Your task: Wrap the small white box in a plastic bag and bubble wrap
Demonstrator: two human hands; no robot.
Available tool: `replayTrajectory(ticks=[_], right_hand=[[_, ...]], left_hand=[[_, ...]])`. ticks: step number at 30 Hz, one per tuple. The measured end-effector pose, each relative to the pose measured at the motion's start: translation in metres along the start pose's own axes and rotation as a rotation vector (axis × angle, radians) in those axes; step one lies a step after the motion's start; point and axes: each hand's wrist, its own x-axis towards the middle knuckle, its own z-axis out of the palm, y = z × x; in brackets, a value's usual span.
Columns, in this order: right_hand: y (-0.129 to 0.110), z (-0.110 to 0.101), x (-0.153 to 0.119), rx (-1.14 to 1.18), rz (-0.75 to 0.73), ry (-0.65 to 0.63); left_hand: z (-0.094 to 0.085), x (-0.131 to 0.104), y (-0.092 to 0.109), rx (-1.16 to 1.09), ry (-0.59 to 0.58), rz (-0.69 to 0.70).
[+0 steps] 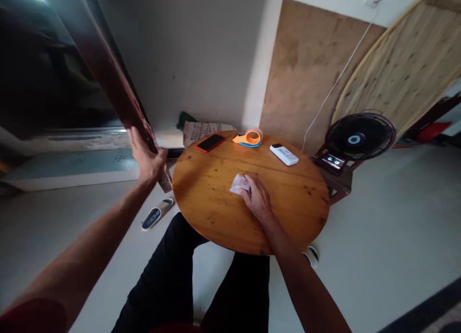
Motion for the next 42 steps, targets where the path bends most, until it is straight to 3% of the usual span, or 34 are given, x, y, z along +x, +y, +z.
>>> replayTrajectory(ticks=[2,6,9,14,22,33,42], right_hand=[[0.000,-0.001,0.000,0.003,0.006,-0.004],[0.000,-0.001,-0.001,0.016,0.012,0.001],[0.000,-0.001,-0.001,0.025,0.010,0.010],[-0.001,-0.002,0.001,0.060,-0.048,-0.006],[0.001,0.000,-0.001,-0.057,-0.110,0.065],[0.000,0.000,-0.002,-0.178,-0.151,0.077],[-0.004,-0.004,0.001,-0.141,-0.099,0.066]], left_hand=[[0.015,-0.033,0.022,-0.025,-0.053,0.155],[0.054,-0.098,0.068,-0.223,-0.536,0.284],[0.082,-0.123,0.089,-0.364,-0.675,0.303],[0.108,-0.137,0.096,-0.544,-0.726,0.177],[0.105,-0.142,0.097,-0.709,-0.744,-0.011],[0.105,-0.143,0.100,-0.703,-0.733,-0.035],[0.105,-0.142,0.101,-0.712,-0.733,-0.033]])
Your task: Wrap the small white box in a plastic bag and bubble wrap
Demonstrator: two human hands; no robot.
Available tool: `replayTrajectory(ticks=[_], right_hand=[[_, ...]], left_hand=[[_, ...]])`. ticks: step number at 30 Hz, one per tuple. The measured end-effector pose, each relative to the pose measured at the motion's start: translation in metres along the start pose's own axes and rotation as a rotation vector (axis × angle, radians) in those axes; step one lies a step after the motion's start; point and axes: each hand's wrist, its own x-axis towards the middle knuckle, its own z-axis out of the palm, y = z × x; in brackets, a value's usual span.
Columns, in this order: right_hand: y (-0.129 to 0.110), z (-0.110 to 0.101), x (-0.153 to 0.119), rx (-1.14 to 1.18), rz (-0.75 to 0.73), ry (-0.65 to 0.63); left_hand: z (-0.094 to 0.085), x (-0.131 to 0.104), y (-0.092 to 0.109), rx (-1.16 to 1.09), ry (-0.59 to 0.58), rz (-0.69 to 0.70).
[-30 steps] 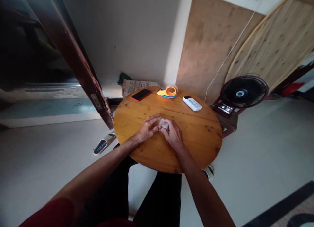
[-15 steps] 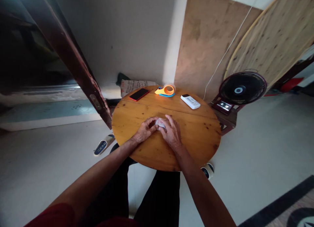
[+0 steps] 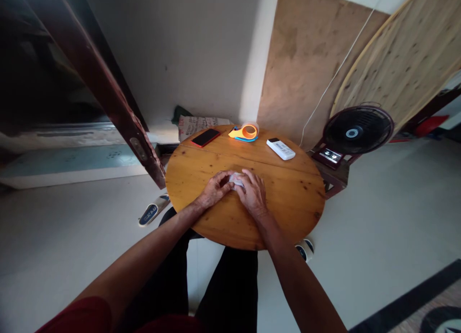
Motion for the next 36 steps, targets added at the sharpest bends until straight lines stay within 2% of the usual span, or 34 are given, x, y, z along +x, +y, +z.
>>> replayTrajectory(ticks=[4,10,17,28,36], right_hand=[[0.000,0.000,0.001,0.029,-0.002,-0.005],[-0.002,0.002,0.001,0.098,0.023,0.077],[-0.005,-0.004,0.001,0.072,0.021,0.009],[0.005,-0.010,-0.001,0.134,0.037,0.093],[0.001,-0.011,-0.001,0.139,0.008,0.024]], left_hand=[[0.000,0.000,0.000,-0.002,-0.002,0.002],[-0.002,-0.001,0.001,-0.023,0.001,-0.009],[-0.002,-0.001,0.000,-0.049,0.001,0.005],[-0.002,-0.001,0.000,-0.084,-0.005,-0.022],[-0.002,0.000,-0.003,-0.029,-0.013,0.006]])
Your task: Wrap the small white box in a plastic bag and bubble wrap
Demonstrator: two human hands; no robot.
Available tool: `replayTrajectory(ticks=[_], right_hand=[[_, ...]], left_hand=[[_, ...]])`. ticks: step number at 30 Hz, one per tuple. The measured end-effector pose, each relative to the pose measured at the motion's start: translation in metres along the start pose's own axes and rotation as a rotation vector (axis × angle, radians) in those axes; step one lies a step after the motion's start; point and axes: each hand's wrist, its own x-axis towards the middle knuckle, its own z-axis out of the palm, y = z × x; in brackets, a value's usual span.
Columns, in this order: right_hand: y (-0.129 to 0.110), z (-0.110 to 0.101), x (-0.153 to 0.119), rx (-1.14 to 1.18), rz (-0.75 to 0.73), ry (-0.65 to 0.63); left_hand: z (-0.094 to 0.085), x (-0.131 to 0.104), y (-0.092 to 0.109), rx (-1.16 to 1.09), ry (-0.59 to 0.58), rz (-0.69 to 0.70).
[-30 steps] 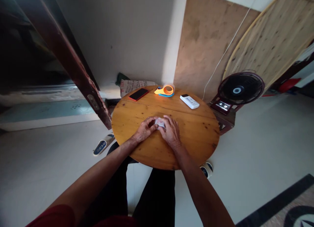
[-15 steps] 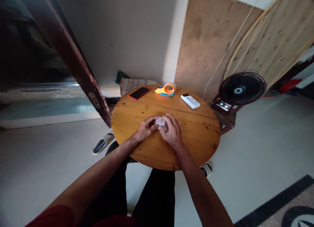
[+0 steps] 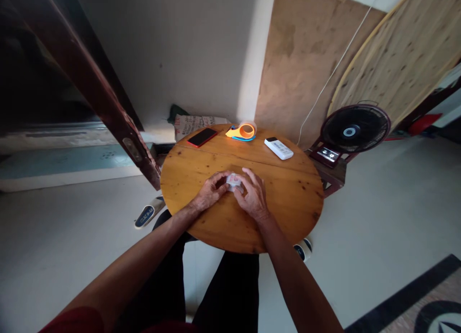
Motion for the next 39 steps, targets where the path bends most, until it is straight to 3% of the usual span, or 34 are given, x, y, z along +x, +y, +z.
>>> replayTrajectory(ticks=[6,17,26,39], right_hand=[[0.002,0.002,0.000,0.077,0.013,0.095],[0.007,0.006,0.000,0.099,0.058,0.063],[0.013,0.015,-0.001,0.169,0.076,0.073],[0.020,0.015,0.000,0.154,0.031,0.028]], left_hand=[[-0.001,-0.001,0.003,0.017,0.061,0.002],[-0.002,-0.001,0.003,0.060,0.093,-0.047],[-0.001,-0.002,0.004,0.185,0.009,0.005],[-0.001,-0.002,0.008,0.222,0.033,0.081]])
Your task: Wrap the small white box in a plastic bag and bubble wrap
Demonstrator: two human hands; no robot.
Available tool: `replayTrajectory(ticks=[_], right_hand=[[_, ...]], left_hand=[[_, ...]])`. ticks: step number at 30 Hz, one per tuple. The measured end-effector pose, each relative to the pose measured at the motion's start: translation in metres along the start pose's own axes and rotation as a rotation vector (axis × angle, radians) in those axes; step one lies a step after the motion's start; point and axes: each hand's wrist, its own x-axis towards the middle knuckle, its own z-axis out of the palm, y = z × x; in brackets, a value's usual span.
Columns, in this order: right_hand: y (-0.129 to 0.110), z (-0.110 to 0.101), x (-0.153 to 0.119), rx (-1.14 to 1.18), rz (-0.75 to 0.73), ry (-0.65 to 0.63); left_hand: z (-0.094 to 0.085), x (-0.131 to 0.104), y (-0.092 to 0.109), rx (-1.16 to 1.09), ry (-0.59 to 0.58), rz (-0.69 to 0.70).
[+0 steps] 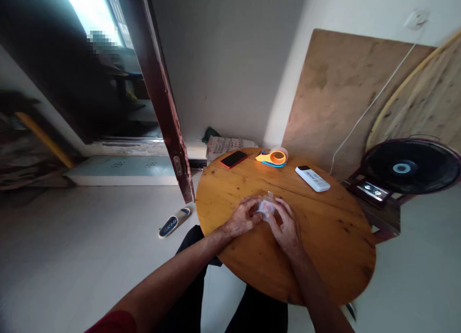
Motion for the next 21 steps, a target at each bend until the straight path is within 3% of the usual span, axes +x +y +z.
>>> replayTrajectory(ticks=[15,21], right_hand=[[-0.005,0.003,0.000,0.079,0.039,0.086],[-0.010,0.000,0.001,0.098,0.062,0.110]], left_hand=[[-0.002,0.001,0.004,-0.029,0.013,0.001],[-0.002,0.000,-0.002,-0.029,0.009,-0.068]])
